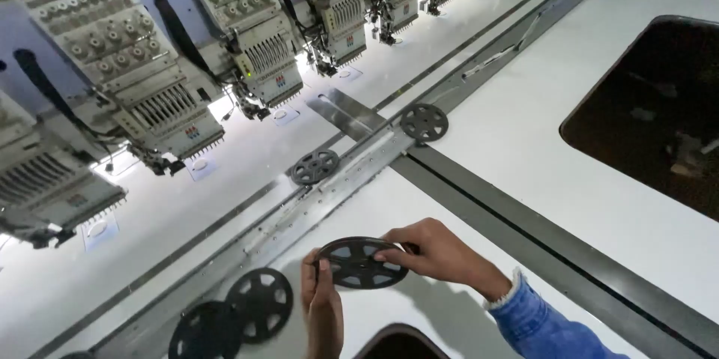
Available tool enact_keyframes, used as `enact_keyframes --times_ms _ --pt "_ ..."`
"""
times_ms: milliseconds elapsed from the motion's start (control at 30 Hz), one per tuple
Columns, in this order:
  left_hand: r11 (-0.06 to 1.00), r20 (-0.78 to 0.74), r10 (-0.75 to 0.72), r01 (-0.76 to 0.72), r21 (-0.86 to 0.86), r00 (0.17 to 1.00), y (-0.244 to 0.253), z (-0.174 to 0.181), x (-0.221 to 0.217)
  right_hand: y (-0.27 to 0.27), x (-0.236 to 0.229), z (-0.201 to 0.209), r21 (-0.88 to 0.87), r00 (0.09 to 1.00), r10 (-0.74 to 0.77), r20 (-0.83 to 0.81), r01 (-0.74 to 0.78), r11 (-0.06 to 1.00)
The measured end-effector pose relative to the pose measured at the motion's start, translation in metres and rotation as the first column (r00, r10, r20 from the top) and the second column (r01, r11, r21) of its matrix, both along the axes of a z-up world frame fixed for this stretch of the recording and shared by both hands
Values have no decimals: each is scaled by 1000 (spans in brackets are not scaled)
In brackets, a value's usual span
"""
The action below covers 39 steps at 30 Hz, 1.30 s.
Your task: Threading an industrial embroidery machine by mounting a spool and guiding the thread through the machine's tensioners and guides.
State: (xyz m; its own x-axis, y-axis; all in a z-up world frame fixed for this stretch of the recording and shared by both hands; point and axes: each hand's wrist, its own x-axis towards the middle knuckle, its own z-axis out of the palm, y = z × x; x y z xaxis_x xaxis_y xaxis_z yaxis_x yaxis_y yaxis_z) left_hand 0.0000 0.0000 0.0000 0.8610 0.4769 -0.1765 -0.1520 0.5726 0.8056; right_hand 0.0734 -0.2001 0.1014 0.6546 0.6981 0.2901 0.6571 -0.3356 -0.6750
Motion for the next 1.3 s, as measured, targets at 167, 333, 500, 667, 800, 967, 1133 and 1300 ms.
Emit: enact_keyframes --times_ms 167,333,500,667,800,967,1133,1300 --pt "901 -419 -122 278 333 900 53 32 70 66 39 -15 47 972 -204 119 199 979" --pt "886 -439 -355 447 123 825 86 61 127 120 92 -40 42 880 -347 325 353 935" --pt "887 -347 -353 429 171 869 107 98 216 164 174 -60 165 803 -345 485 304 938" --pt "766 -293 -258 380 519 921 143 84 340 191 279 -41 12 865 -272 422 294 956" --pt "709 -255 -235 345 615 938 168 70 458 195 385 -57 -4 797 -229 559 279 960" --pt "661 -78 -222 209 721 972 166 114 558 188 498 -3 -108 745 -114 657 243 964" --pt "606 156 -228 15 795 961 152 130 628 185 669 35 -129 736 -126 665 280 951" --pt "531 284 -117 -182 828 952 147 99 708 208 730 84 -209 423 -44 905 532 821"
